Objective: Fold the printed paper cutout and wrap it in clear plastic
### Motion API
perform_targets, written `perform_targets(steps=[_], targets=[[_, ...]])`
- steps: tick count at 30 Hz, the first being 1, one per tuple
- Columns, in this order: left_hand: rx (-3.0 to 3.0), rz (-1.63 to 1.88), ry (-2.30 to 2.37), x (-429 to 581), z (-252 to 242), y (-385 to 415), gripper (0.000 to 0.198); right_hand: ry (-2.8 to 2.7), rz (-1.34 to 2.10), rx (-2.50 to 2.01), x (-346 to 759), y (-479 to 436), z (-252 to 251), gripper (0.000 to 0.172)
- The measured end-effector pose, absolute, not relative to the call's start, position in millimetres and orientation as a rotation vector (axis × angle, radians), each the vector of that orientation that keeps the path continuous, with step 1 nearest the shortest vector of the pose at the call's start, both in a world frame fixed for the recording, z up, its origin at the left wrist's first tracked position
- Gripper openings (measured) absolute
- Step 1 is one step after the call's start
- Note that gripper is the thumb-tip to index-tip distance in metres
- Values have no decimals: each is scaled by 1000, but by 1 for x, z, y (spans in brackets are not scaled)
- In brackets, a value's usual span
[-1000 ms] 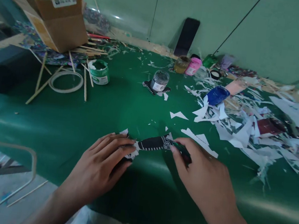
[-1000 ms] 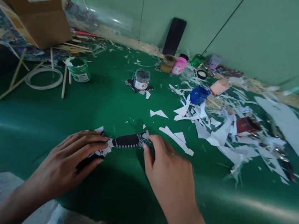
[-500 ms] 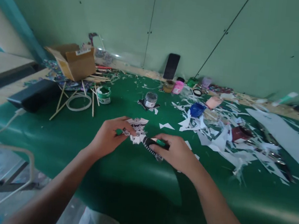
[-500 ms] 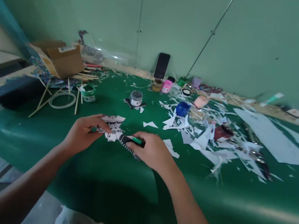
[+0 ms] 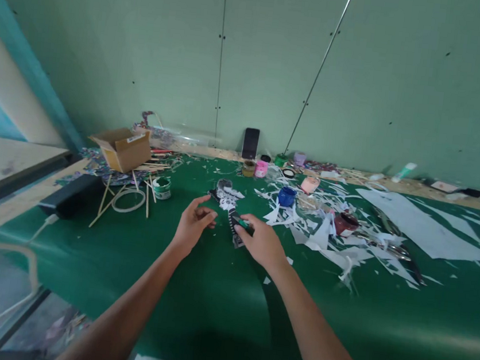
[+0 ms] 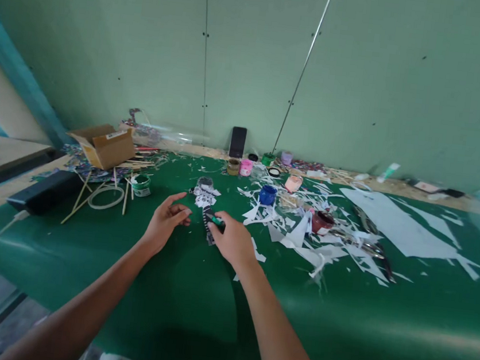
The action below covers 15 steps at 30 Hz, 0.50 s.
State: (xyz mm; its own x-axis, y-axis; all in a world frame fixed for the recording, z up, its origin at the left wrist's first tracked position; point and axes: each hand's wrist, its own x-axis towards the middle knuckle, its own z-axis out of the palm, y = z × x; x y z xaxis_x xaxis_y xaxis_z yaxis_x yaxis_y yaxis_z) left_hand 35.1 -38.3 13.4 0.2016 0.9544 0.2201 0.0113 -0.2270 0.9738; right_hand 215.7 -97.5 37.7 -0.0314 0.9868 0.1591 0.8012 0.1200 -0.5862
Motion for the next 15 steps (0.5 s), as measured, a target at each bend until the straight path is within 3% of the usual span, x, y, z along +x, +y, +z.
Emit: perform_targets(steps=[6,15], targets=[[1538,1371,1111,30,7,-34,31,-1954,236,-1836,216,-96,25,25],[1626,1329,1170,25,5,-24,32,-1880,-38,-1939,210,-96,13,31]])
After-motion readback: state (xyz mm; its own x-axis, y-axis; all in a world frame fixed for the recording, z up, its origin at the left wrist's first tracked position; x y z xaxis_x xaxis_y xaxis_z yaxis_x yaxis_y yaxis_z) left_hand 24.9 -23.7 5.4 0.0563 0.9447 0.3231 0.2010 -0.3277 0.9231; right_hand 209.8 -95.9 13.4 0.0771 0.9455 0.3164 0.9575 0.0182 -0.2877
